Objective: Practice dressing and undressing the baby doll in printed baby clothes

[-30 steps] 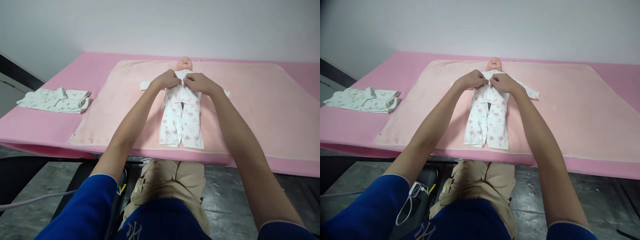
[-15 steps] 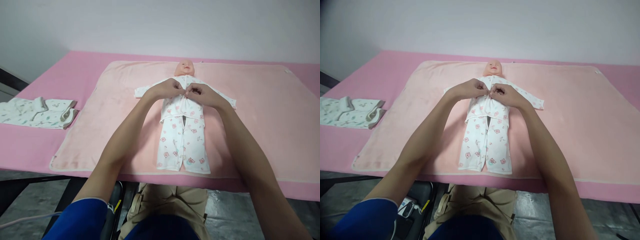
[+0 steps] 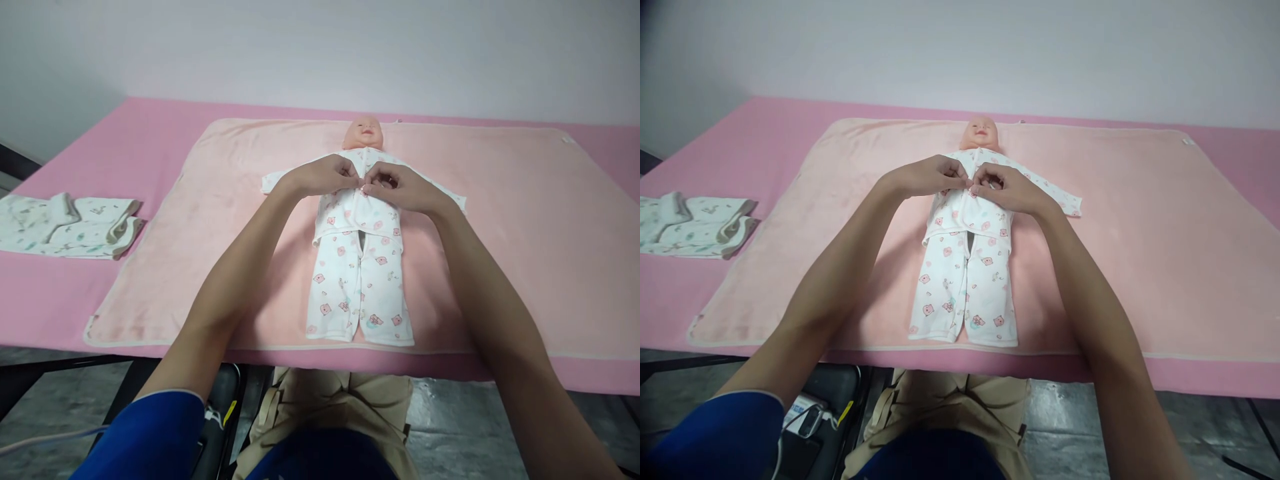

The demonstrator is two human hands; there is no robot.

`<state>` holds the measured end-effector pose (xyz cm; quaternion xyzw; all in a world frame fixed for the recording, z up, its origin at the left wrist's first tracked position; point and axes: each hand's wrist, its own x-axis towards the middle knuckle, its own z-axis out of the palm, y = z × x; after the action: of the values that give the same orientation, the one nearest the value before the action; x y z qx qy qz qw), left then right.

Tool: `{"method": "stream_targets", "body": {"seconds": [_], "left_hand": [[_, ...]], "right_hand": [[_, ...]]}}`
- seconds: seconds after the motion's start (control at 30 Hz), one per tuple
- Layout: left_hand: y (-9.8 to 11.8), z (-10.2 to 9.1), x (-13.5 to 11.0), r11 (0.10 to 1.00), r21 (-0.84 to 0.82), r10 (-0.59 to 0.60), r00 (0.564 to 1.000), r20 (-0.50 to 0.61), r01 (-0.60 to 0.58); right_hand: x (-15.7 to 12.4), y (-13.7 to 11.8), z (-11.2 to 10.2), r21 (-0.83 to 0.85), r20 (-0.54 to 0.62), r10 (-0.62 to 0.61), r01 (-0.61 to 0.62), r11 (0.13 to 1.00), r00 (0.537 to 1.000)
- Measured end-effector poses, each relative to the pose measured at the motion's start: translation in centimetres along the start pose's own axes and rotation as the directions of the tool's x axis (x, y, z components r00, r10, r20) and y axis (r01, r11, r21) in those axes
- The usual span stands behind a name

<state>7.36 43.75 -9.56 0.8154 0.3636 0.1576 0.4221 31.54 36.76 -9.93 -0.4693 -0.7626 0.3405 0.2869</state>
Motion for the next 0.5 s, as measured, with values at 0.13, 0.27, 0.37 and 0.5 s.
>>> {"method": "stream_targets", "body": {"seconds": [0.13,0.27,0.37,0.5], "left_hand": [[2.2,0.5,-0.9,0.991,0.099,-0.078,0.993,-0.086,0.087],[3.3,0.8,-1.3,0.991,0.07,-0.105,0.99,-0.089,0.112],[3.0,0.7,-1.2,0.995,0.042,-0.083,0.995,-0.056,0.085],[2.7,0.3,-1.1,0.998,-0.021,-0.064,0.997,-0.048,0.063]], "right_hand": [[0.1,-0.1,0.1,-0.006,-0.015,-0.009,0.009,1.0,1.0],[0.3,0.2,0.3,0.012,-0.05,0.015,-0.015,1.0,0.999],[0.5,0.8,0.5,0.028,-0.083,0.013,-0.011,1.0,0.996],[0.4,0.9,0.2,0.046,-0.104,-0.007,0.012,0.999,0.995]]}}
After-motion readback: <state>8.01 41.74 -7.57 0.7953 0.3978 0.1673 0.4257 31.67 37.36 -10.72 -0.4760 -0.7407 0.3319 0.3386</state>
